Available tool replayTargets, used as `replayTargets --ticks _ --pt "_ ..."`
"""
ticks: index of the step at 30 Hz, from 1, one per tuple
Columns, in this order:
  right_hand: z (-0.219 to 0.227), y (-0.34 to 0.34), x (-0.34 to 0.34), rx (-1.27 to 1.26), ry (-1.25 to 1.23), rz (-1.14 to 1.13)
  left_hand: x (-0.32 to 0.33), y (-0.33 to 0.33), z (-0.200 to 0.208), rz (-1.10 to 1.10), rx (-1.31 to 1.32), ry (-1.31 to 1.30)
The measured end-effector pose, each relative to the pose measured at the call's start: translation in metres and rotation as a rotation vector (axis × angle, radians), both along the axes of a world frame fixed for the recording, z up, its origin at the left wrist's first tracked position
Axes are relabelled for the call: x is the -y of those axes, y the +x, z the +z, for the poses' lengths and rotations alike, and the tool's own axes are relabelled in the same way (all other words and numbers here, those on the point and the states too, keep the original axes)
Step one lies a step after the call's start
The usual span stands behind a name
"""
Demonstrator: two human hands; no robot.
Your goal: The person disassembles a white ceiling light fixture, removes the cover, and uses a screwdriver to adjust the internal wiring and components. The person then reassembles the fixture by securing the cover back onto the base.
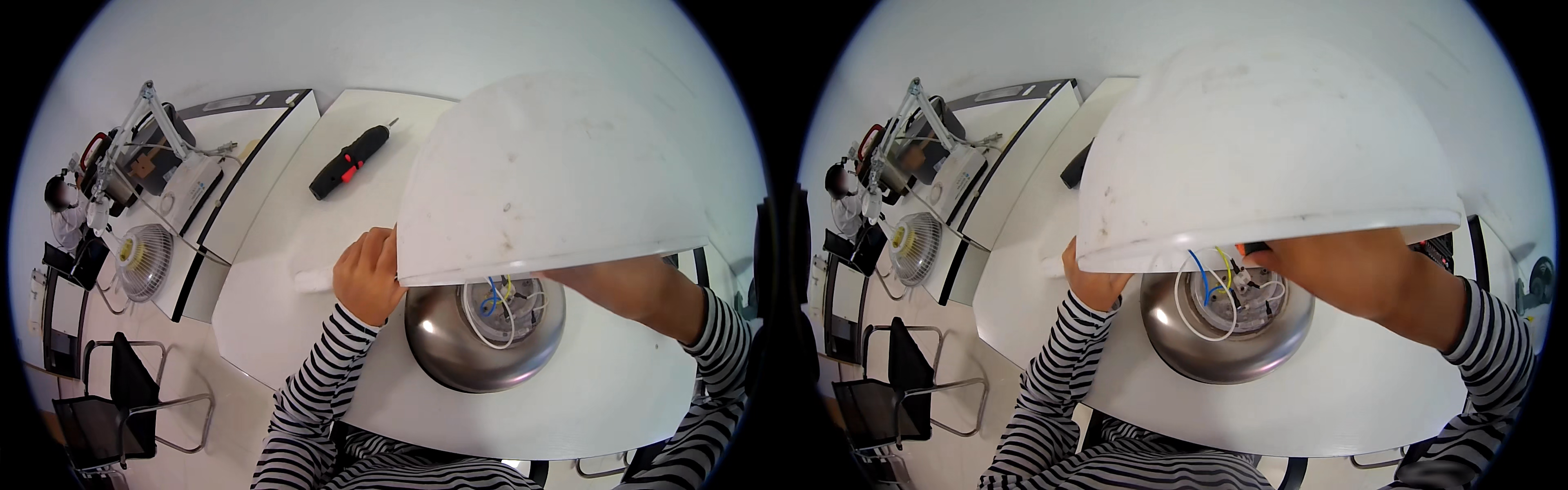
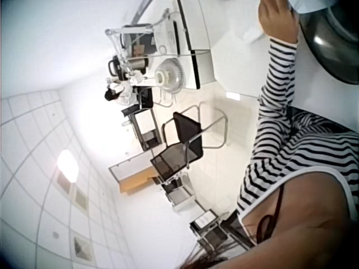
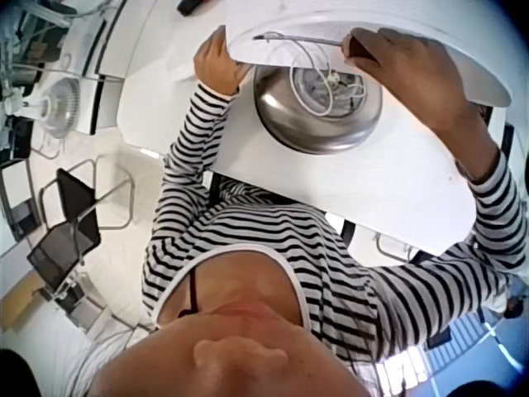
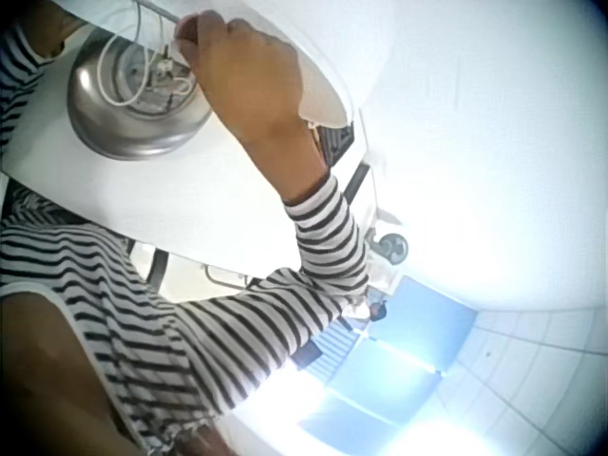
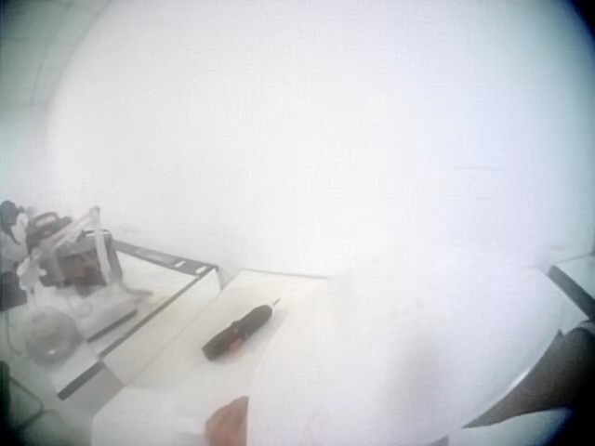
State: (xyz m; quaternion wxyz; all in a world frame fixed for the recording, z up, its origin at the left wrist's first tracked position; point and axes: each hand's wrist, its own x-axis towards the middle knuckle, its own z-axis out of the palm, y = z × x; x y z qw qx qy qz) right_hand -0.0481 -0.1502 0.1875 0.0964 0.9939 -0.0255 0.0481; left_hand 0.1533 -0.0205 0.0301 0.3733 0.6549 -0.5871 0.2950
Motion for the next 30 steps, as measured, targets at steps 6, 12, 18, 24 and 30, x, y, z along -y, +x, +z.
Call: replayTargets --ticks 6,12,18,24,30 --pt "0.013 0.011 -0.003 -0.578 1.463 -0.992 0.0 0.004 -0.002 -0.012 0.005 0.031" --pt "-0.009 -0.003 -0.004 -0.051 0.083 -0.094 -0.002 0.006 0.0 -0.017 0.01 0.014" --pt "-0.005 -0.002 -0.011 0.363 -0.782 0.236 0.0 0.006 -0.004 -0.031 -0.011 -0.007" --pt "0.004 -0.002 -0.011 0.279 -0.524 0.174 -0.002 0.004 -0.001 -0.013 0.027 0.007" --pt "0.01 0.007 0.001 0.132 0.137 -0.055 -0.004 0.003 -0.002 -0.034 -0.001 0.016"
